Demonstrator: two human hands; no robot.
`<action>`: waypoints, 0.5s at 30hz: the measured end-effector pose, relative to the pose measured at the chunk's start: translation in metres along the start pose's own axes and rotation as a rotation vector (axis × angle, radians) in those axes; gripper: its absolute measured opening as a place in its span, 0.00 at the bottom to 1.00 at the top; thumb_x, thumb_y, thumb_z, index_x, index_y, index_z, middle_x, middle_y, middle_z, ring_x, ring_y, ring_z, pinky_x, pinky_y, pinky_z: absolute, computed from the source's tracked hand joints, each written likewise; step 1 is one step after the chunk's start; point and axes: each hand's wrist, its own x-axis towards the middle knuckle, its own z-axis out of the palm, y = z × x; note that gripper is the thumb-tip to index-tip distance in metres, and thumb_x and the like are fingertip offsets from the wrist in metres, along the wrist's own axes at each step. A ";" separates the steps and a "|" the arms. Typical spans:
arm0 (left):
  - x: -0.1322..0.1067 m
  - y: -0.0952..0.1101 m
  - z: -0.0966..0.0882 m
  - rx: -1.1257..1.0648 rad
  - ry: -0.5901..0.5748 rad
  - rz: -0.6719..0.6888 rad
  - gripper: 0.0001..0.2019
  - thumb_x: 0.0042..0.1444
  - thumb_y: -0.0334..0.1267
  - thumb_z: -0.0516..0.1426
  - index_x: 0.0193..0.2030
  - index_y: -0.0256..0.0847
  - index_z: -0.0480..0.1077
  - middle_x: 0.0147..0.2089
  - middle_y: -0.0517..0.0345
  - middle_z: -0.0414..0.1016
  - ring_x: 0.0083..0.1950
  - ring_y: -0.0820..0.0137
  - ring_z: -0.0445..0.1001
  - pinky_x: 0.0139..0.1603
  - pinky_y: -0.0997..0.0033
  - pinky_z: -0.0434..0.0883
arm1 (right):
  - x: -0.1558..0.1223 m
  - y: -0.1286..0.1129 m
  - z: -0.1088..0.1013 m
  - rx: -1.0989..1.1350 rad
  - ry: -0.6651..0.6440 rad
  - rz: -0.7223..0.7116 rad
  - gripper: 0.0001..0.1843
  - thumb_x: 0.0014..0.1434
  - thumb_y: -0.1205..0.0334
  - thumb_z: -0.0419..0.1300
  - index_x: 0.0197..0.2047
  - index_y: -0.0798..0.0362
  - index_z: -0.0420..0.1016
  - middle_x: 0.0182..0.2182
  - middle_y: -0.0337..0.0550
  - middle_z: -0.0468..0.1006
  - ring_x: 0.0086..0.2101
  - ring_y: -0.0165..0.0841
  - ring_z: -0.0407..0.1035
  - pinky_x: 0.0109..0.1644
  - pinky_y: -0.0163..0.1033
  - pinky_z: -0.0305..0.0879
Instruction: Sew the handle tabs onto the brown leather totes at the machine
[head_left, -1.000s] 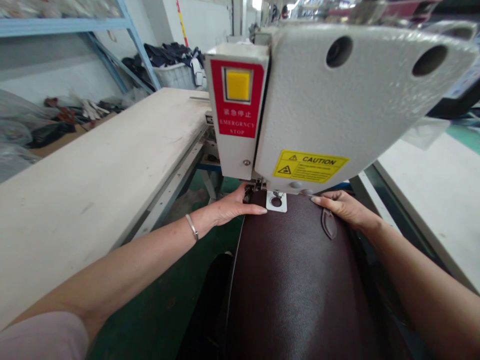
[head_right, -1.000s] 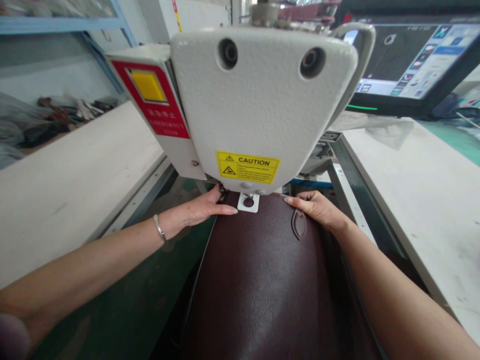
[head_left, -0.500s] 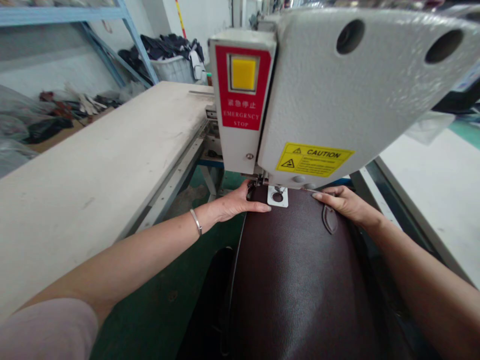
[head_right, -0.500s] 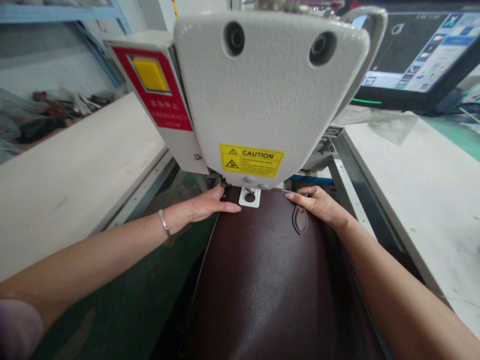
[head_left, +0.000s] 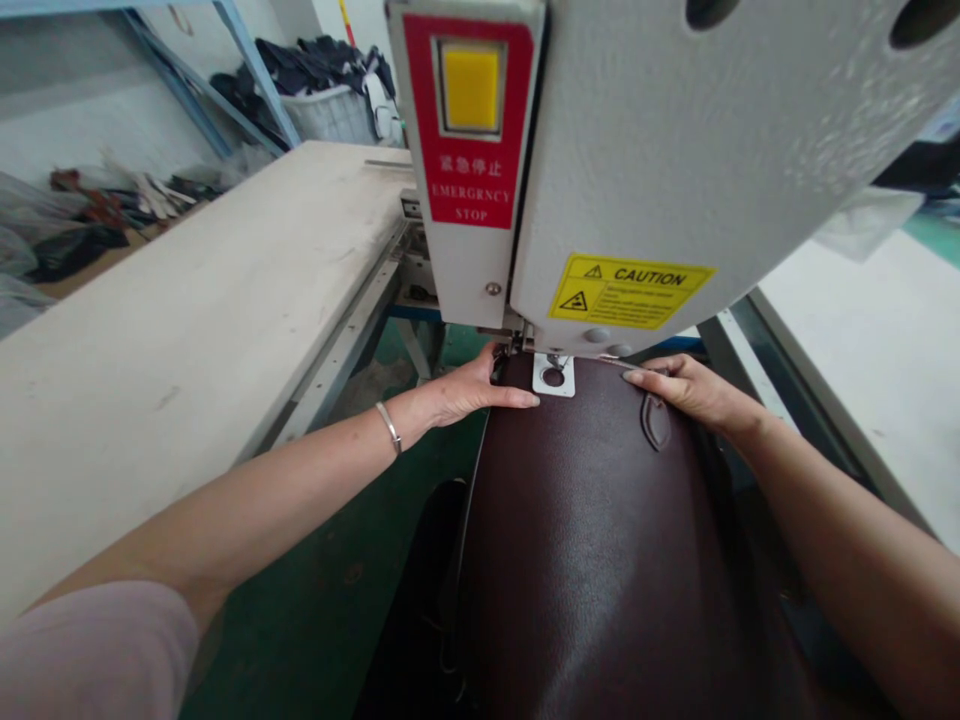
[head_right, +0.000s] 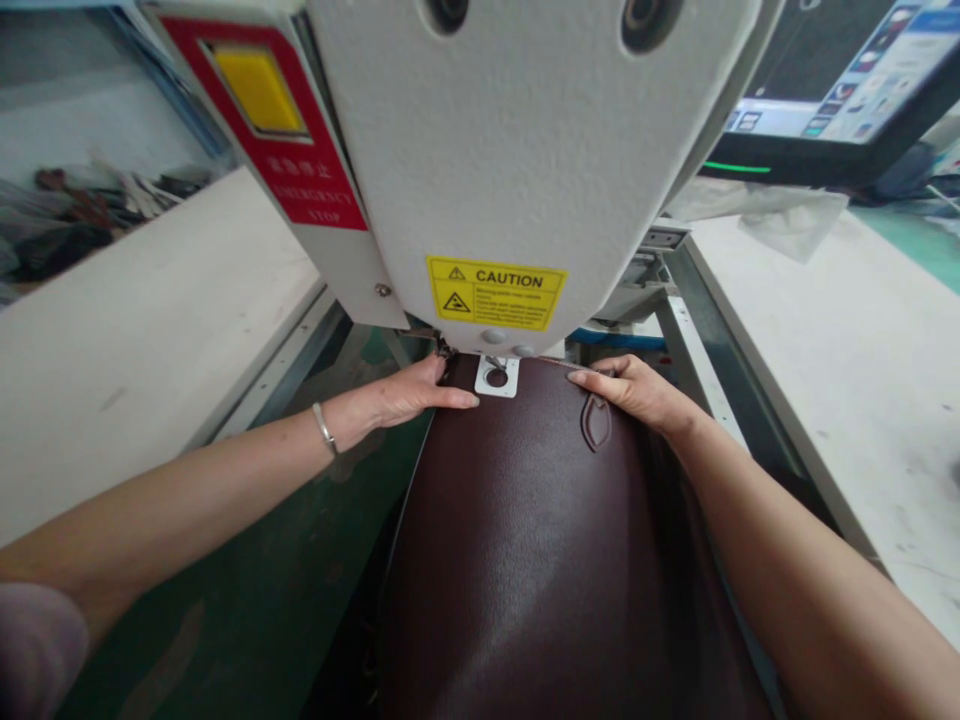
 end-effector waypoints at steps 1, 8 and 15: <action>0.000 0.000 0.000 0.004 0.003 0.007 0.48 0.42 0.39 0.71 0.67 0.33 0.53 0.68 0.35 0.58 0.69 0.54 0.59 0.71 0.52 0.53 | 0.000 -0.001 0.001 -0.004 -0.003 0.002 0.31 0.47 0.32 0.68 0.25 0.55 0.75 0.21 0.40 0.68 0.23 0.28 0.59 0.25 0.33 0.53; 0.001 -0.005 -0.001 0.040 0.015 0.046 0.50 0.42 0.41 0.71 0.69 0.35 0.52 0.70 0.37 0.56 0.71 0.55 0.55 0.72 0.51 0.50 | -0.001 -0.025 0.007 -0.042 0.040 0.006 0.27 0.45 0.35 0.72 0.28 0.53 0.77 0.23 0.44 0.72 0.31 0.38 0.68 0.32 0.38 0.65; 0.000 0.001 0.002 0.009 0.001 0.021 0.49 0.42 0.40 0.71 0.68 0.38 0.53 0.71 0.38 0.54 0.73 0.53 0.51 0.73 0.48 0.45 | 0.016 -0.036 0.004 0.010 -0.077 0.004 0.21 0.42 0.49 0.78 0.37 0.50 0.82 0.30 0.44 0.79 0.40 0.46 0.73 0.45 0.44 0.72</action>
